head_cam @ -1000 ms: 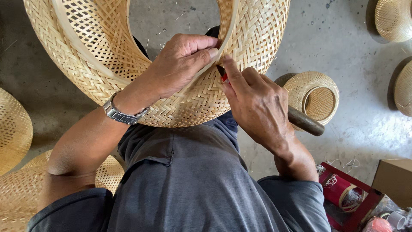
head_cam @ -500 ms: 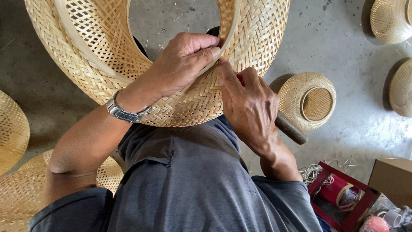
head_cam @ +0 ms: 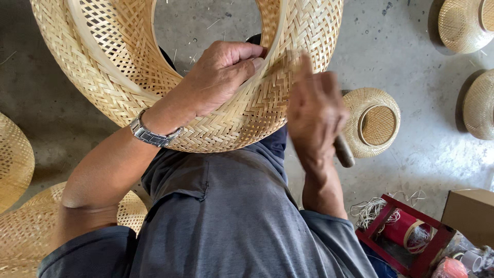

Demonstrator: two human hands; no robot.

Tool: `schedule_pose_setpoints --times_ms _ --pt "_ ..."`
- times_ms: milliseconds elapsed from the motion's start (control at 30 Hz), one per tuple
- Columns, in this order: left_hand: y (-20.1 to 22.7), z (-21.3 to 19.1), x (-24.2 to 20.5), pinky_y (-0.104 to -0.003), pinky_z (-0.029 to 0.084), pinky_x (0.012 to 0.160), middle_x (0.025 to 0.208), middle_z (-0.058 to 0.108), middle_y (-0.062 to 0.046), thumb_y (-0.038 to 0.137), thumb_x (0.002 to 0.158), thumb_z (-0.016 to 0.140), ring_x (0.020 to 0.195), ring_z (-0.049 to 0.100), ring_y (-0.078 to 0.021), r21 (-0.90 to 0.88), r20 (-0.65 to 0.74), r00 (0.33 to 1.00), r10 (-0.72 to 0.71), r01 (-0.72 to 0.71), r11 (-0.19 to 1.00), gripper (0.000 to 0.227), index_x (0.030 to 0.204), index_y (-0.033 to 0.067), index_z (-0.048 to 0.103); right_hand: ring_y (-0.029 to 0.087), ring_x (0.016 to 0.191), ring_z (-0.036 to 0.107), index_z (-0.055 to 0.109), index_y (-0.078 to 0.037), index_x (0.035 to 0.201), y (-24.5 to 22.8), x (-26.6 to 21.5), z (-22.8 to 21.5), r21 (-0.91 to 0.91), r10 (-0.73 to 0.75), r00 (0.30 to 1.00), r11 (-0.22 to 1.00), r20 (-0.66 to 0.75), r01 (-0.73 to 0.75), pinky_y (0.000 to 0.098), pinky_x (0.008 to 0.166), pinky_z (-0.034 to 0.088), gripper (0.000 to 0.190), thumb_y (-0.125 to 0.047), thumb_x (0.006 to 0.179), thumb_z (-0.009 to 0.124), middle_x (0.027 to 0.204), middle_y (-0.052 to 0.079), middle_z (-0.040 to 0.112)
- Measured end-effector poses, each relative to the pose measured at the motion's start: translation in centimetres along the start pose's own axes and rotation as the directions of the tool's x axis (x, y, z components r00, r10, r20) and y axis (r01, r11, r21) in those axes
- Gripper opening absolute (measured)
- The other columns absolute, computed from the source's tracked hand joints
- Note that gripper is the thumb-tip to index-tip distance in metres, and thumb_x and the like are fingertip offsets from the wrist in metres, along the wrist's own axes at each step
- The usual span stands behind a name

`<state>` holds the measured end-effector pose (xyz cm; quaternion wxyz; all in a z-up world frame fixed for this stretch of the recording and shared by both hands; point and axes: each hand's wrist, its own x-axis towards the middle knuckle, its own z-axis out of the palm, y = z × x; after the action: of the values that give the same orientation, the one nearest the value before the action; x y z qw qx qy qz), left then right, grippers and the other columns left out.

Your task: The person trims the rim of a woven basket using a red utility knife. They hold the basket with one hand and carefully cut along the edge, then rotate the basket to continue trimming.

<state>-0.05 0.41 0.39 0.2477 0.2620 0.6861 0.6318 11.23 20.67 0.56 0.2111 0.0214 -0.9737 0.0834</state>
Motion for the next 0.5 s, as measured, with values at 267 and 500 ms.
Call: schedule_pose_setpoints --times_ms 267,500 --pt "-0.6 -0.1 0.2 -0.025 0.061 0.093 0.123 0.074 -0.016 0.021 0.108 0.056 0.108 0.074 -0.0153 -0.066 0.006 0.997 0.080 -0.079 0.995 0.041 0.138 -0.0061 0.059 0.007 0.055 0.031 0.065 0.008 0.117 10.4 0.3 2.6 0.413 0.546 0.837 0.755 0.035 -0.509 0.0289 0.052 0.024 0.048 -0.040 0.114 0.059 0.066 -0.004 0.044" --pt "0.0 -0.5 0.1 -0.024 0.062 0.090 0.122 0.076 -0.016 0.024 0.107 0.057 0.103 0.075 -0.0131 -0.083 0.031 0.998 0.059 -0.056 0.995 0.043 0.138 -0.0057 0.061 0.030 0.129 0.059 0.032 0.012 0.157 11.8 2.3 4.3 0.747 0.274 0.943 0.583 0.190 -0.320 0.0412 0.101 0.060 0.100 -0.065 0.102 0.062 0.143 0.028 0.049"
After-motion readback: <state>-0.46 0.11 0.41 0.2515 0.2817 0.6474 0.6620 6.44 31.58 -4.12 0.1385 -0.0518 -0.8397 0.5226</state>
